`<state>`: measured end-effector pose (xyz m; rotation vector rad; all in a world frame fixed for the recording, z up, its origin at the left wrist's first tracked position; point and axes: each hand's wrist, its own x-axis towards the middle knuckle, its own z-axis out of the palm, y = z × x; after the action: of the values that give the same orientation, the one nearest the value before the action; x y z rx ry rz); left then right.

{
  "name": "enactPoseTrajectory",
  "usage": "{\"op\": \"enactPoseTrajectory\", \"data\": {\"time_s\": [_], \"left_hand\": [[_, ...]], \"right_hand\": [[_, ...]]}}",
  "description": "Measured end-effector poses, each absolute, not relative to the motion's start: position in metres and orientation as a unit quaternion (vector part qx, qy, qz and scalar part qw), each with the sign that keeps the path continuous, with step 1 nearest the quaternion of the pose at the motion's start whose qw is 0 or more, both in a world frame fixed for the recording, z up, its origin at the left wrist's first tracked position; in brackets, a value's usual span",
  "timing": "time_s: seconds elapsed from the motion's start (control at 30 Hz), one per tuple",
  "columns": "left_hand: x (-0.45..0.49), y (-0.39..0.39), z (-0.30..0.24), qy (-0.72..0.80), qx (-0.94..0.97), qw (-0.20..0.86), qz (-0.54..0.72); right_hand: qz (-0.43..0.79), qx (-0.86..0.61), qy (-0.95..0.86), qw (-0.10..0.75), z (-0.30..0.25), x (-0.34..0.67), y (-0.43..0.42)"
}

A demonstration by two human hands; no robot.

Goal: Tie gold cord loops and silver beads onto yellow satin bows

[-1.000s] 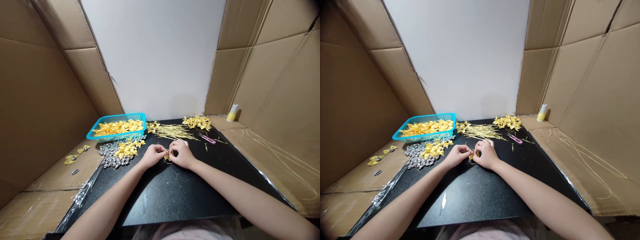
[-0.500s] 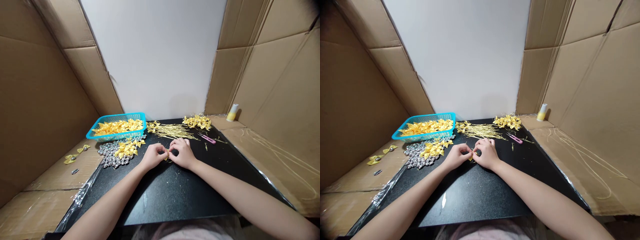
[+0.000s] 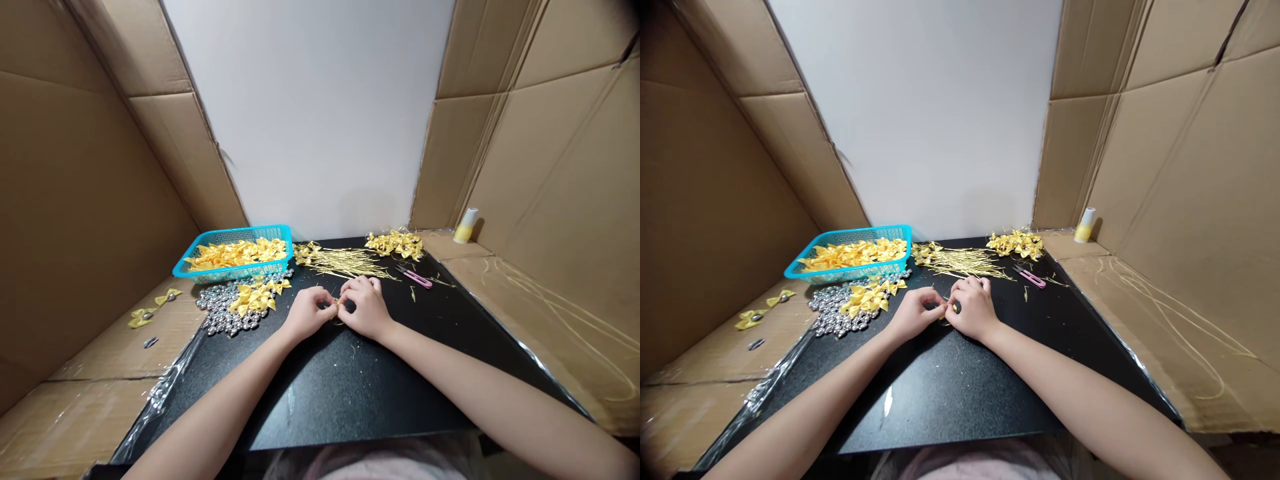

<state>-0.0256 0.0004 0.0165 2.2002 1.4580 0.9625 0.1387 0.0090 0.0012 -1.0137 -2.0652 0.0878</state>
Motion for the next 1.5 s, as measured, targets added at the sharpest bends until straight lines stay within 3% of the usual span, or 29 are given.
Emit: {"op": "enactPoseTrajectory", "data": {"time_s": [1.5], "left_hand": [[-0.03, 0.005, 0.008, 0.522, 0.741, 0.241, 0.347]], "right_hand": [[0.019, -0.396, -0.833, 0.387, 0.001, 0.141, 0.009]]}}
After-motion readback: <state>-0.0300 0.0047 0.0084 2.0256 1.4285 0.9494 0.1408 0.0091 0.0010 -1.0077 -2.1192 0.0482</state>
